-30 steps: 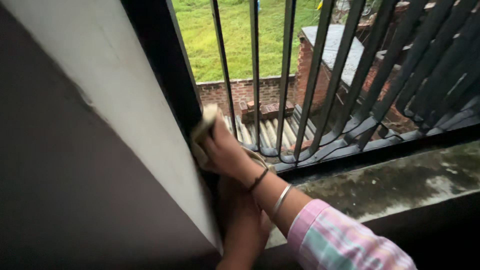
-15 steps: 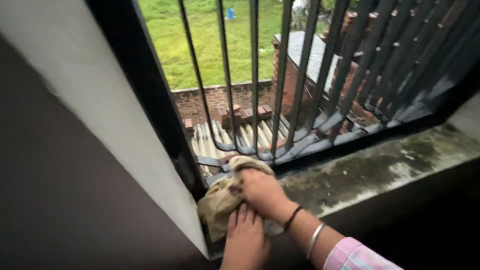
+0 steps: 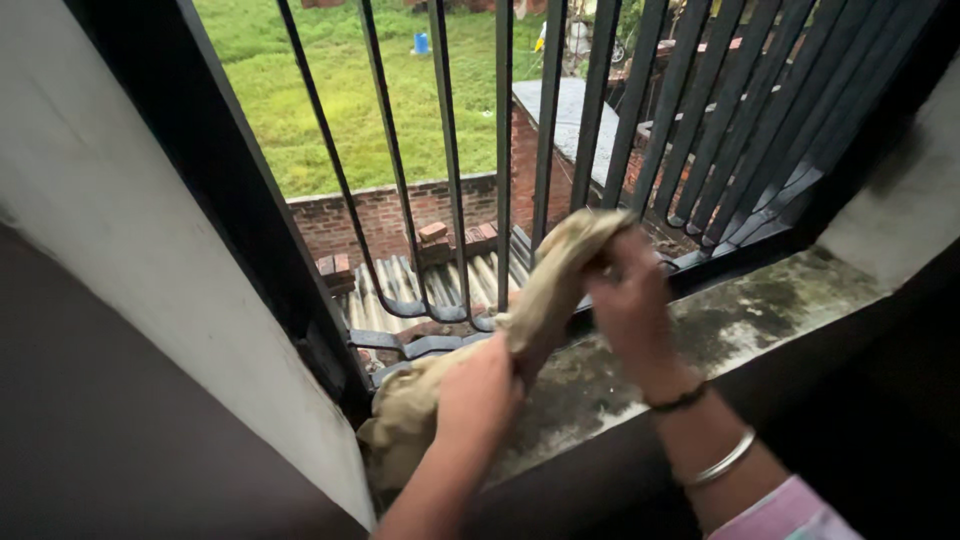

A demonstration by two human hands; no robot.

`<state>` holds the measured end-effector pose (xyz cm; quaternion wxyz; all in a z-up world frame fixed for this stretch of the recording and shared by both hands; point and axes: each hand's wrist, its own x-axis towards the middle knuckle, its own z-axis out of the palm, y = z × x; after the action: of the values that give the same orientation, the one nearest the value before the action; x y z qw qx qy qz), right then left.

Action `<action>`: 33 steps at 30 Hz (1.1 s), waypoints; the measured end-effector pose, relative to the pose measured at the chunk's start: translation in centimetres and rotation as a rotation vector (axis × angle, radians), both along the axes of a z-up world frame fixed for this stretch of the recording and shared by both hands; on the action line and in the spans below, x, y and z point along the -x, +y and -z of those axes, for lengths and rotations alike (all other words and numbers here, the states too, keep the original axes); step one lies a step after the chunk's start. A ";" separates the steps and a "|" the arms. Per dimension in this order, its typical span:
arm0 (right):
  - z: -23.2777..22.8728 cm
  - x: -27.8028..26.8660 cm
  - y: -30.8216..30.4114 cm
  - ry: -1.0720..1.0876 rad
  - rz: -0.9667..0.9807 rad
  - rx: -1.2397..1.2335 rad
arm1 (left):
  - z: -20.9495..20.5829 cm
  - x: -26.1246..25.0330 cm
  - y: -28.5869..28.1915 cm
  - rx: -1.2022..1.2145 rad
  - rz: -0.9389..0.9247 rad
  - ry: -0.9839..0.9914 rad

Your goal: The person wipes a metal window grille and the adjacent window sill using a cloth. They systematically clean vertical bars and horizontal sections, moving the cloth along the grille and sill throughout the clip.

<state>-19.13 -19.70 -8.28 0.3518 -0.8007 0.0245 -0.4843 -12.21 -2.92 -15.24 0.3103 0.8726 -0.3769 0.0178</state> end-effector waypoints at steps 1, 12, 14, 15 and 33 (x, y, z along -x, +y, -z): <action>-1.3 0.2 -0.5 -0.019 -0.047 -0.105 | -1.0 -0.1 -0.6 0.101 0.002 0.038; -1.4 -0.7 -0.6 0.086 -0.015 0.122 | -2.6 -5.2 2.4 0.516 -0.159 0.579; 0.3 -1.5 1.4 0.138 0.063 -0.050 | -1.4 -5.0 4.0 0.898 -0.225 0.485; 1.1 -1.9 2.7 0.062 -0.025 -0.056 | -1.1 -5.0 4.7 0.960 -0.242 0.384; 6.2 -12.7 16.8 0.546 0.218 0.490 | 1.9 -7.7 6.6 1.315 -0.209 0.734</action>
<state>-6.43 -2.88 -14.43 0.0770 -0.9533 0.0858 -0.2793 -4.48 3.63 -17.16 0.8687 0.4889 -0.0764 -0.0232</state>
